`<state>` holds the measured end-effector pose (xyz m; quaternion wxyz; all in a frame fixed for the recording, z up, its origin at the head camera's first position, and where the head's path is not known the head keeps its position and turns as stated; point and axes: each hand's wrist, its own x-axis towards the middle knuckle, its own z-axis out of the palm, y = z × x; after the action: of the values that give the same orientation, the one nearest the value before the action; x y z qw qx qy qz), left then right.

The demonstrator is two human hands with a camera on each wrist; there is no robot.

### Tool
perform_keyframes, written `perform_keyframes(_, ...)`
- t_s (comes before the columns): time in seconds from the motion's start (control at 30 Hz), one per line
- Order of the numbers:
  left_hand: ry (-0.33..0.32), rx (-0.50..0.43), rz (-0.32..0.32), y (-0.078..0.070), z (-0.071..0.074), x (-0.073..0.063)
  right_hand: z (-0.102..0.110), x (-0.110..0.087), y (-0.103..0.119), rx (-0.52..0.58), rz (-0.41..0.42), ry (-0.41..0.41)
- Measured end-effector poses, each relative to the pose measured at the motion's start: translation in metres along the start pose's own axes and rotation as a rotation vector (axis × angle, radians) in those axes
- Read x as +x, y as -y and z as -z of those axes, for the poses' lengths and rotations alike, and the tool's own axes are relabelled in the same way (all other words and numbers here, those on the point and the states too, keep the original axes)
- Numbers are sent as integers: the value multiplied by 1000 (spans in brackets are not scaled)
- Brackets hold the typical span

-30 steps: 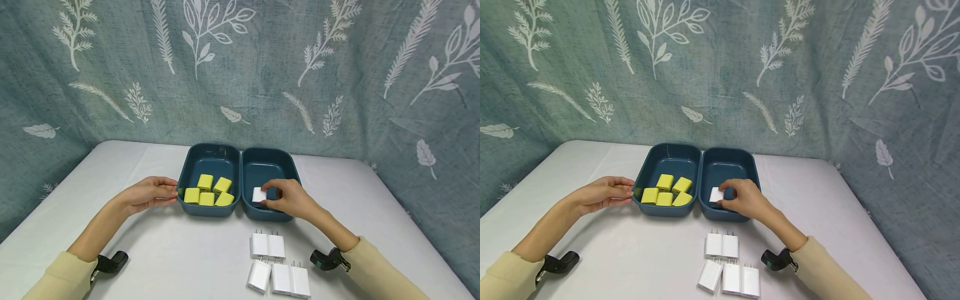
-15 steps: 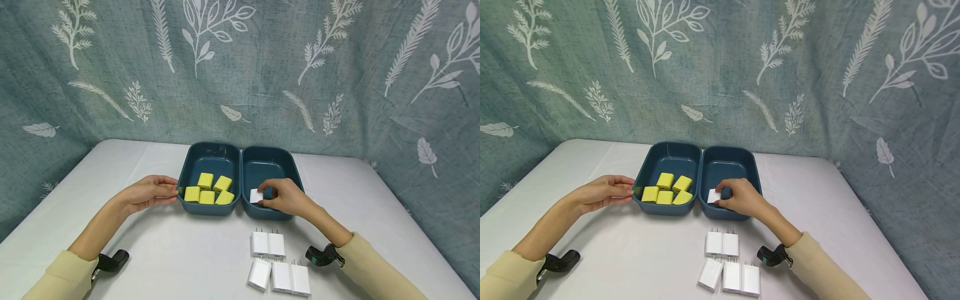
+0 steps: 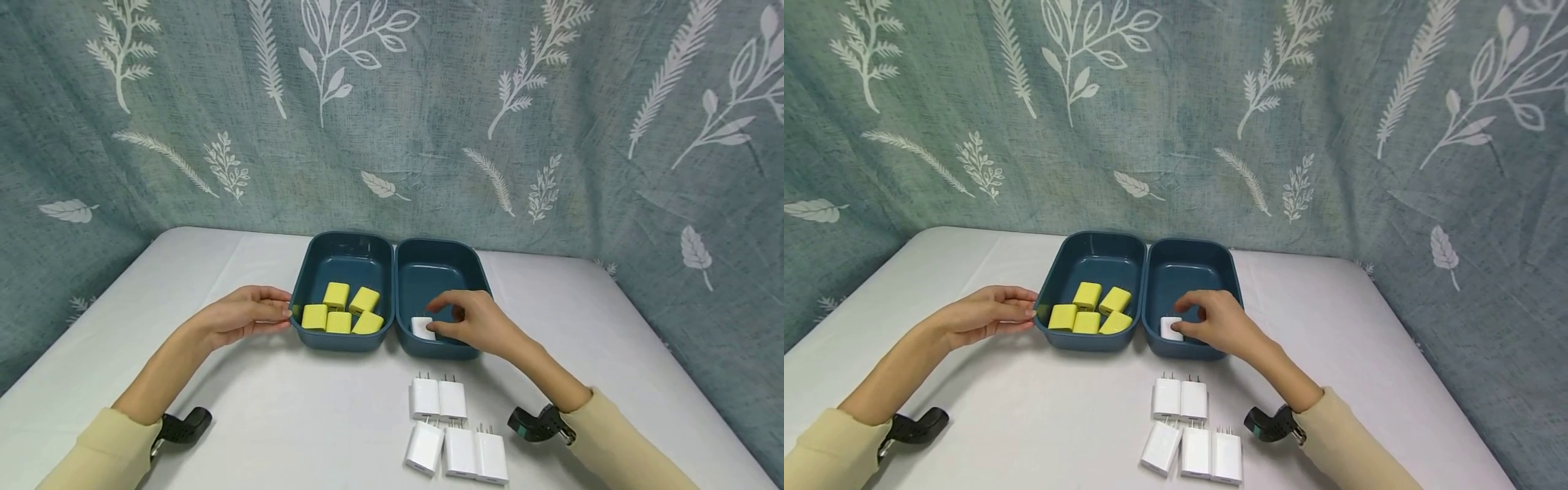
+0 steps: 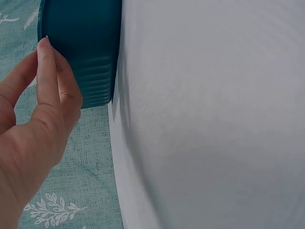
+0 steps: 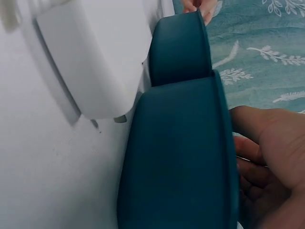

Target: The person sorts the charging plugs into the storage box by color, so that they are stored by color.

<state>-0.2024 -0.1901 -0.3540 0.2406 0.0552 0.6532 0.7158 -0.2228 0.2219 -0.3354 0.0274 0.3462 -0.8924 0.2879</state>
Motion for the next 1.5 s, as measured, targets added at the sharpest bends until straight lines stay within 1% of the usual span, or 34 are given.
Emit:
perform_keyframes(0.17,-2,-2,2,-1,0,-1,5,-11,4,5,15,-40)
perform_keyframes(0.4,-6,3,1,0,1,0,15,-27,13,5,13,-65)
perform_keyframes(0.57,-4,7,0,0,0,0,24,-38,16,-20,38,-109)
perform_keyframes(0.67,-5,8,-1,0,0,0,28,-45,18,-30,32,-113)
perform_keyframes(0.87,-12,9,6,0,1,2,32,-56,22,-19,12,-103)
perform_keyframes(1.07,-9,12,2,1,1,2,29,-67,26,-15,23,-97)
perform_keyframes(1.17,-8,12,3,1,1,2,27,-71,28,0,12,-74)
perform_keyframes(1.33,-15,8,7,0,2,1,24,-78,30,16,-14,-32)
perform_keyframes(1.5,-19,1,17,0,1,1,20,-86,26,18,-71,7)
